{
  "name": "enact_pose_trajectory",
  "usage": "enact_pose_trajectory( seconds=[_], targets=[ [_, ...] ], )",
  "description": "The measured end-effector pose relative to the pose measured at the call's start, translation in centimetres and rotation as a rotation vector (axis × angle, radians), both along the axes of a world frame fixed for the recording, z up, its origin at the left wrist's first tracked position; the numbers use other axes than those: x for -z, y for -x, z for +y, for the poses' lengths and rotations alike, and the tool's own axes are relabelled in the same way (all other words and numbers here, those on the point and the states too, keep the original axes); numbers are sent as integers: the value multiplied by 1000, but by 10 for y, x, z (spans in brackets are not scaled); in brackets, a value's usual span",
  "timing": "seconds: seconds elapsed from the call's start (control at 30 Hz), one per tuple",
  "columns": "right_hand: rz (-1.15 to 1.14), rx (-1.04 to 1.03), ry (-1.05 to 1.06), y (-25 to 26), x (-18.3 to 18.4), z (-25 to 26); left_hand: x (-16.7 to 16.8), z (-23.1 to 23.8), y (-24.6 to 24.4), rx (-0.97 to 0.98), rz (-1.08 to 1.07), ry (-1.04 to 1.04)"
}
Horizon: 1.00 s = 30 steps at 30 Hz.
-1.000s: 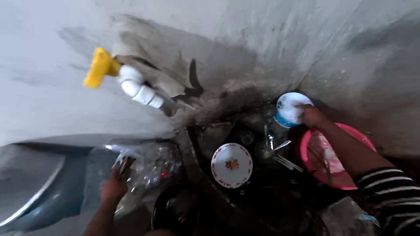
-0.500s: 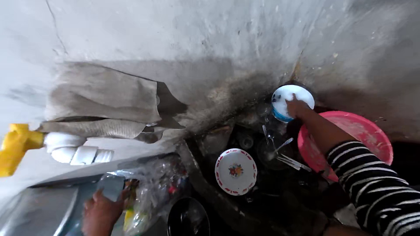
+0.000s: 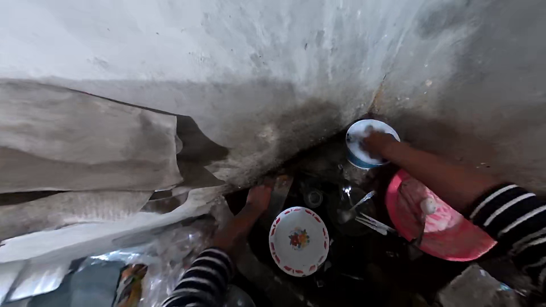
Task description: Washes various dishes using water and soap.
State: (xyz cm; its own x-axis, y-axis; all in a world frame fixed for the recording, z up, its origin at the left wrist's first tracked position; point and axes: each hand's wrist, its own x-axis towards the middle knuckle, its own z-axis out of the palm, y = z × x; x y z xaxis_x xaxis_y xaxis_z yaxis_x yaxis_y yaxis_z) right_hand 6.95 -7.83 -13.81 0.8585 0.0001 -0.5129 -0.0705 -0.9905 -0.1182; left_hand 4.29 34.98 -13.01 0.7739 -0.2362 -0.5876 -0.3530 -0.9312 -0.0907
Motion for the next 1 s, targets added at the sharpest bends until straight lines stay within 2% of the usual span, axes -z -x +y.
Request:
enact_pose_trajectory(
  seconds=[0.07, 0.17, 0.33, 0.4, 0.47, 0.53, 0.63, 0.73, 0.8, 0.87, 1.0],
  targets=[
    [64, -102, 45, -2, 17, -7, 27, -9, -17, -31, -94, 4],
    [39, -169, 63, 2, 40, -21, 62, -6, -20, 80, -170, 9],
    [42, -134, 84, 8, 43, -7, 83, 17, -3, -46, -131, 30],
    [20, -113, 112, 10, 36, -1, 77, 26, 3, -87, -114, 82],
    [41, -56, 130, 7, 28, 5, 44, 37, 10, -191, -61, 225],
    [67, -11, 123, 2, 20, 6, -4, 52, 23, -314, -91, 509],
    [93, -45, 54, -1, 19, -4, -92, 69, 68, -469, -246, 928],
    [222, -40, -75, -9, 12, -10, -189, 64, 119, -539, -310, 1221],
    [247, -21, -121, -13, 8, -10, -240, 56, 142, -491, -394, 1305],
    [213, 42, -150, -7, 2, -6, -274, 46, 154, -459, -518, 1304],
    [-46, 152, -111, 25, -44, 24, -308, 30, 161, -425, -663, 1293]
  ],
)
